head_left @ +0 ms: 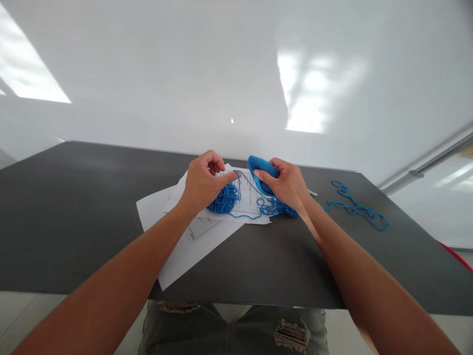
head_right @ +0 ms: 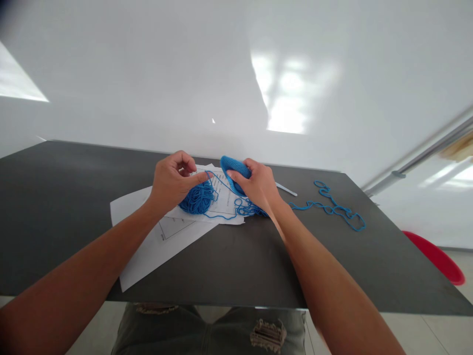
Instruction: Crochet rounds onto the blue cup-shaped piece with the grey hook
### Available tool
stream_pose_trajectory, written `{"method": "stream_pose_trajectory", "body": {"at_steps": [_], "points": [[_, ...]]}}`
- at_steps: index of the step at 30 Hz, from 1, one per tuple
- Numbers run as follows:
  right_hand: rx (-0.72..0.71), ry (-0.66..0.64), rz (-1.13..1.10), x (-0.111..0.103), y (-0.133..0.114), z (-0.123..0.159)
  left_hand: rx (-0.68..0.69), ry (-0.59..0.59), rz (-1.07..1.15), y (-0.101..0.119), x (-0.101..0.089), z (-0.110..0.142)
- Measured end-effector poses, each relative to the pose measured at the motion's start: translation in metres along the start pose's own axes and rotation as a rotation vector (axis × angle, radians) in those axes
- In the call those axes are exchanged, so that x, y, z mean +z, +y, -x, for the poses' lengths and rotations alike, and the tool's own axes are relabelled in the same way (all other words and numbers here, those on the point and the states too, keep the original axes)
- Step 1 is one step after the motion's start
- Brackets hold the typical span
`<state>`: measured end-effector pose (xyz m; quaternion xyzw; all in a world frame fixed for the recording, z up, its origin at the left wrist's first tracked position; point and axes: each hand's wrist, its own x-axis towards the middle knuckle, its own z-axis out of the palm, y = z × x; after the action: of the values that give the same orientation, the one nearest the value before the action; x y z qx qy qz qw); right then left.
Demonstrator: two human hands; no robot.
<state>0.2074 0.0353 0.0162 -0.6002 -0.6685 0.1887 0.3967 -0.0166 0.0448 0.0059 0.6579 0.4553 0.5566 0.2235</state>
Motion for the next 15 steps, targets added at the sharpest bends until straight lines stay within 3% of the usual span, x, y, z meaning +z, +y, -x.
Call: {"method": "stream_pose_trajectory", "body": {"at_steps": [9, 15], "points": [[-0.187, -0.094, 0.250, 0.0025, -0.0045, 0.0053, -0.082, -0.085, 0.089, 0.0012, 0.0012, 0.0034], [-0.260, -0.151, 0.253, 0.0061, -0.0014, 0.0068, -0.134, -0.115, 0.084, 0.0027, 0.0034, 0.0048]]}}
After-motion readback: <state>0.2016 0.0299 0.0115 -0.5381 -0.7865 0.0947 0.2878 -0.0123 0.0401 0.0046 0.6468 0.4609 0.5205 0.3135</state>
